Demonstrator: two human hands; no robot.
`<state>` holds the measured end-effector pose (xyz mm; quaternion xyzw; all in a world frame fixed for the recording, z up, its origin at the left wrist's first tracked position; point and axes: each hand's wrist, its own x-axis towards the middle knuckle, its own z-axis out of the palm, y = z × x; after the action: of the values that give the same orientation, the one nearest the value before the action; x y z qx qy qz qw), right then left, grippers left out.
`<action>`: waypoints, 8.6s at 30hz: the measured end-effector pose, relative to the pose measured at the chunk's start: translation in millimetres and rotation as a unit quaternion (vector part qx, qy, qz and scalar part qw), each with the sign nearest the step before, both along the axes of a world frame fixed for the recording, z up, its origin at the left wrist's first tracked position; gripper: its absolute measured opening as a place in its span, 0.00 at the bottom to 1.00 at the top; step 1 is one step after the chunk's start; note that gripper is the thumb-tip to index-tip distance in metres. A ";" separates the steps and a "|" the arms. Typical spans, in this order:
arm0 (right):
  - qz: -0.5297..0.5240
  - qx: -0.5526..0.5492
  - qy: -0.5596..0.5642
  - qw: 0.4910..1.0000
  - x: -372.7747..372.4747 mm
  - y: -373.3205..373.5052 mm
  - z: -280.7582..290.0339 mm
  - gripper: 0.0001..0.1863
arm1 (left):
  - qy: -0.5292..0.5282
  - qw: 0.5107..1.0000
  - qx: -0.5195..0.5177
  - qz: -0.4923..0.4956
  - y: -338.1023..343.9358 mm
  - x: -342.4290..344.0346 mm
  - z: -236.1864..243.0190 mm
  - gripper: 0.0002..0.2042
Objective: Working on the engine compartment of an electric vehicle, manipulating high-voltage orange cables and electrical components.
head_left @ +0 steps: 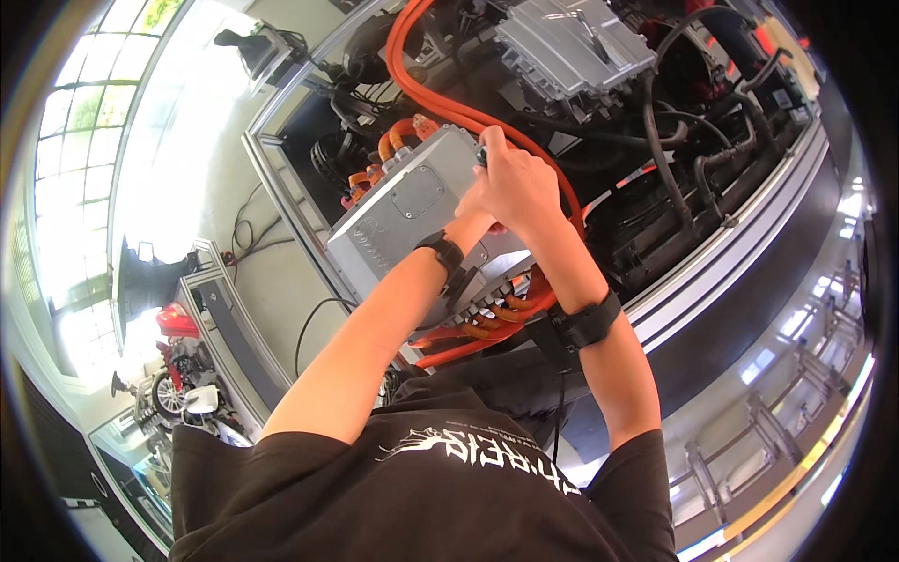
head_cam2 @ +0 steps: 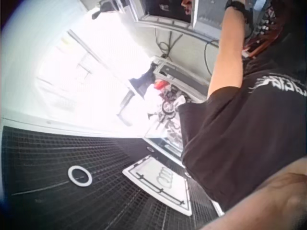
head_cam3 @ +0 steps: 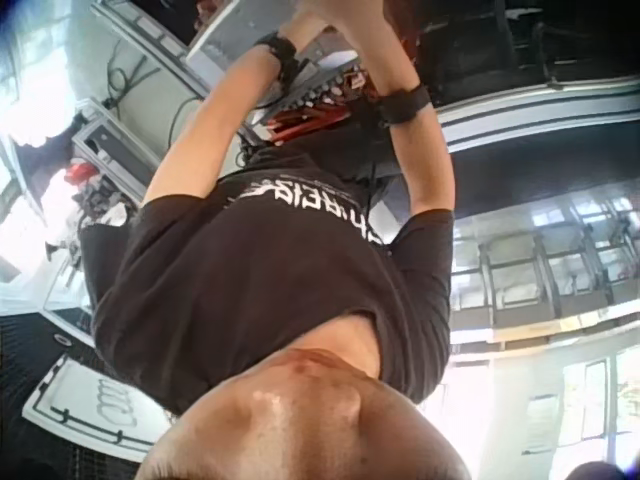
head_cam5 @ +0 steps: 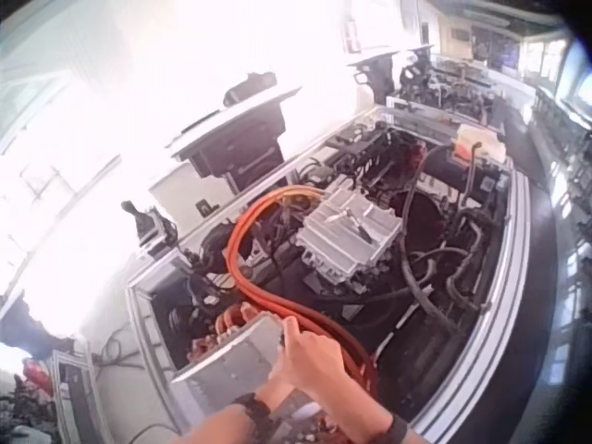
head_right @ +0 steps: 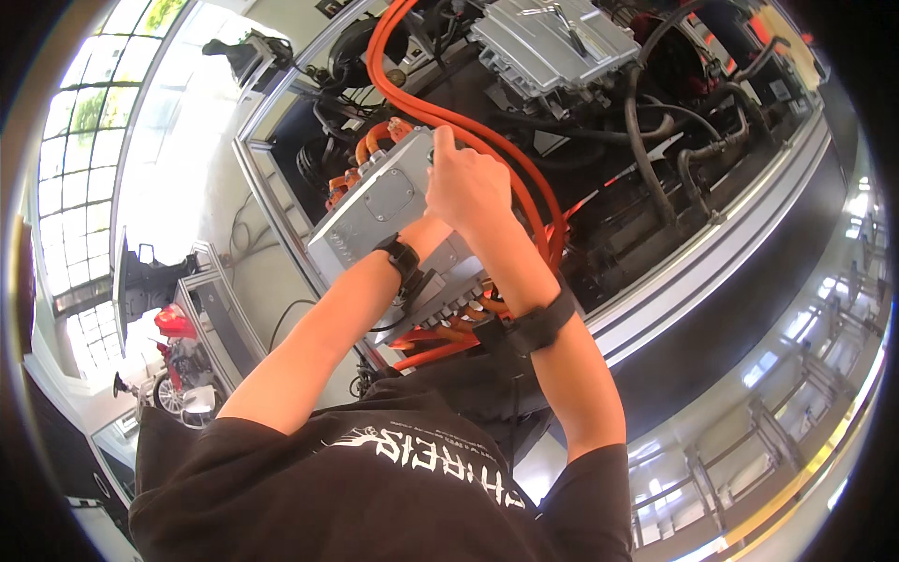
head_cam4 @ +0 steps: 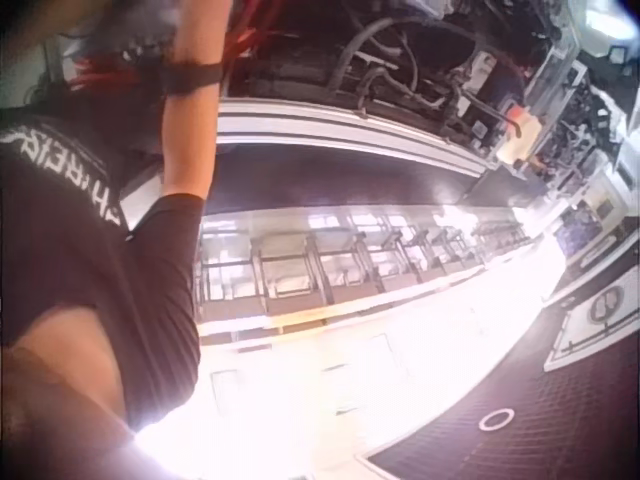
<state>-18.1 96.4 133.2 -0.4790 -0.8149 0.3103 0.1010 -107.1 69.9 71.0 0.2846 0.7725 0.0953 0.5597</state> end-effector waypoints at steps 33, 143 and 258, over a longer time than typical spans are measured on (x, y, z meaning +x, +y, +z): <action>-0.023 0.079 -0.083 0.993 4.6 -3.8 19.8 0.16 | -0.040 0.997 0.056 -0.040 -13.3 -6.6 -39.8 0.20; -0.069 0.068 -0.116 0.989 -4.8 5.5 39.8 0.22 | 0.238 0.744 0.561 -0.274 -17.0 -35.4 -82.7 0.05; -0.040 0.284 -0.084 0.954 -5.8 -15.9 22.5 0.15 | 0.299 0.723 0.574 -0.242 -18.3 -37.4 -89.1 0.07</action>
<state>-23.9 80.6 155.7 -0.4869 -0.8551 0.0204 0.1770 -144.5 51.6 -18.1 0.7423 0.6019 0.2925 0.0335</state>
